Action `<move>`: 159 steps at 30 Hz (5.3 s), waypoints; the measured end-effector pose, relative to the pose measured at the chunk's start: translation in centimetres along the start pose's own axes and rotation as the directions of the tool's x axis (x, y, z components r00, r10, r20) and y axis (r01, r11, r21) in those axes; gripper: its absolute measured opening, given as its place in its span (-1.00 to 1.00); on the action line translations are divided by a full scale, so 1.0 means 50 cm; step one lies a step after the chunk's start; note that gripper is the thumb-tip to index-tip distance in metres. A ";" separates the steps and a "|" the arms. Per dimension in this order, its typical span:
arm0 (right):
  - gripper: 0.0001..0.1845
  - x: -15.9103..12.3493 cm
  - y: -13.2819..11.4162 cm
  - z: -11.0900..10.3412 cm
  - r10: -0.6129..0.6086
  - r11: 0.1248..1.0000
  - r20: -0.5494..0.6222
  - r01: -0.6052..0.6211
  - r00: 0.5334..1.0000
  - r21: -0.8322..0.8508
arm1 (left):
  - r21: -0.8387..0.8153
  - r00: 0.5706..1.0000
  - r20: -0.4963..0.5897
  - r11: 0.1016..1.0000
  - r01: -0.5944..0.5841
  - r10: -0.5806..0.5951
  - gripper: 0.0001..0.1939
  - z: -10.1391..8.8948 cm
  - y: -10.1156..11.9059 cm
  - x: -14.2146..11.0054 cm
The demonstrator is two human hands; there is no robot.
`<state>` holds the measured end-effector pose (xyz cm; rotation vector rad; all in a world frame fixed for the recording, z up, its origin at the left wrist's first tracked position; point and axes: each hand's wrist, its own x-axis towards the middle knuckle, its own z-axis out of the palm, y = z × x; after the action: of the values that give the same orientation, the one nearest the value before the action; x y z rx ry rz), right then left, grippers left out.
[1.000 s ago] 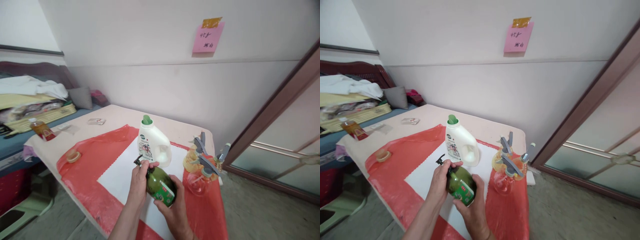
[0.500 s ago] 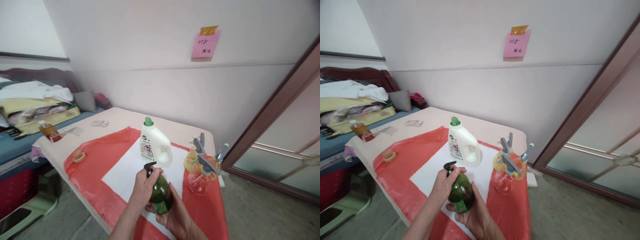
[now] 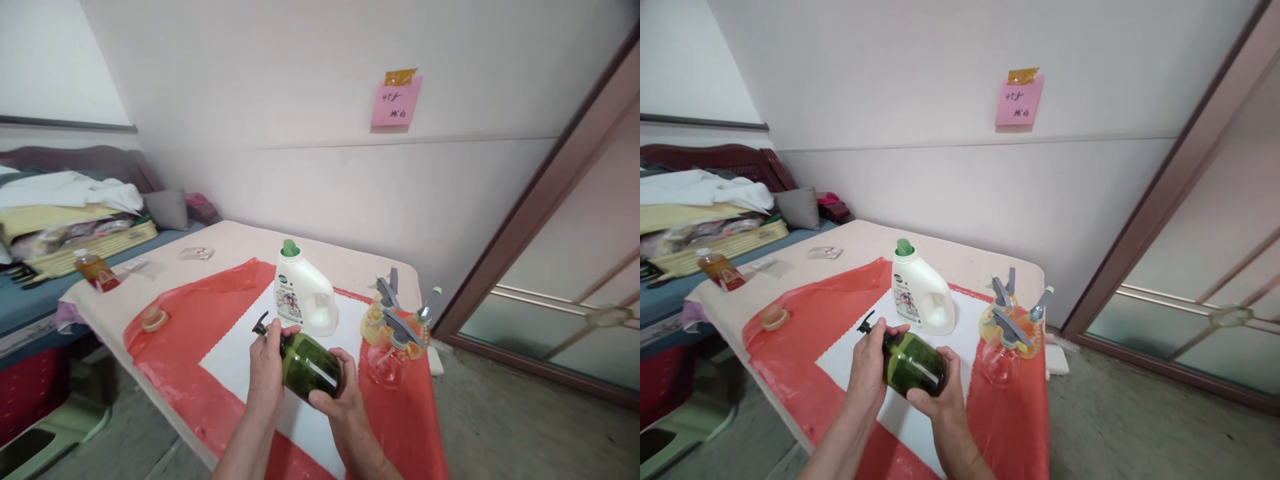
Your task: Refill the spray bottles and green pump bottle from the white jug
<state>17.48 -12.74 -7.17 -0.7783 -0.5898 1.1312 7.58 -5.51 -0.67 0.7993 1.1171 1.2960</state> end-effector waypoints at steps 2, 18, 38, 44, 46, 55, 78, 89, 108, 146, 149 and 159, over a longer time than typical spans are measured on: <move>-0.14 -0.003 -0.004 -0.002 0.003 1.000 0.001 -0.003 1.000 0.029 | 0.020 1.000 0.013 1.000 0.008 -0.008 -0.53 0.001 0.002 -0.004; -0.62 -0.006 -0.029 -0.005 0.549 0.776 -0.019 -0.502 0.835 0.383 | 0.192 0.972 0.188 0.965 -0.179 0.142 -0.72 -0.007 0.016 0.009; -0.42 0.009 -0.052 -0.007 0.607 0.755 -0.023 -0.567 0.794 0.329 | -0.035 0.929 0.371 0.999 -0.005 0.017 -0.59 0.001 0.018 -0.004; -0.47 0.007 -0.063 -0.013 0.595 0.736 0.054 -0.571 0.802 0.363 | -0.124 0.915 0.400 0.992 0.006 0.044 -0.66 -0.004 0.026 0.004; -0.52 0.003 -0.058 -0.012 0.481 0.814 0.040 -0.463 0.876 0.350 | -0.164 0.955 0.279 0.985 -0.055 0.100 -0.68 -0.003 0.027 0.010; -0.37 0.005 -0.039 -0.025 0.420 0.870 -0.067 -0.380 0.905 0.314 | -0.394 0.988 -0.085 0.907 -0.149 0.125 -0.74 -0.046 0.052 0.061; -0.50 0.282 -0.352 0.152 -0.047 0.800 -0.043 0.011 0.998 -0.601 | -0.604 0.973 -0.195 0.797 -0.021 -0.122 -0.95 -0.076 0.068 0.097; -0.32 0.343 -0.411 0.229 -0.132 0.288 0.150 0.183 0.980 -0.940 | -0.601 0.988 -0.124 0.799 0.001 -0.094 -0.95 -0.076 0.067 0.091; -0.25 0.397 -0.444 0.393 -0.001 -0.275 0.329 0.316 0.944 -0.908 | -0.622 0.970 -0.146 0.780 0.064 -0.196 -0.96 -0.081 0.077 0.100; -0.23 0.036 -0.136 0.024 -0.065 0.948 -0.178 0.005 0.982 -0.319 | -0.552 0.975 -0.217 0.818 -0.160 0.044 -0.83 -0.058 0.056 0.089; -0.22 0.042 -0.125 0.016 -0.081 0.948 -0.153 0.029 0.985 -0.316 | -0.513 0.989 -0.138 0.851 -0.113 0.048 -0.80 -0.034 0.044 0.072; -0.22 0.015 -0.086 0.006 -0.145 0.951 -0.122 0.104 0.982 -0.290 | -0.462 0.987 0.155 0.879 0.116 -0.049 -0.70 0.028 -0.004 0.007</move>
<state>19.95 -12.88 -3.55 -1.0440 -0.6798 0.8763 8.96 -5.03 -0.47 0.4618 0.6726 1.3432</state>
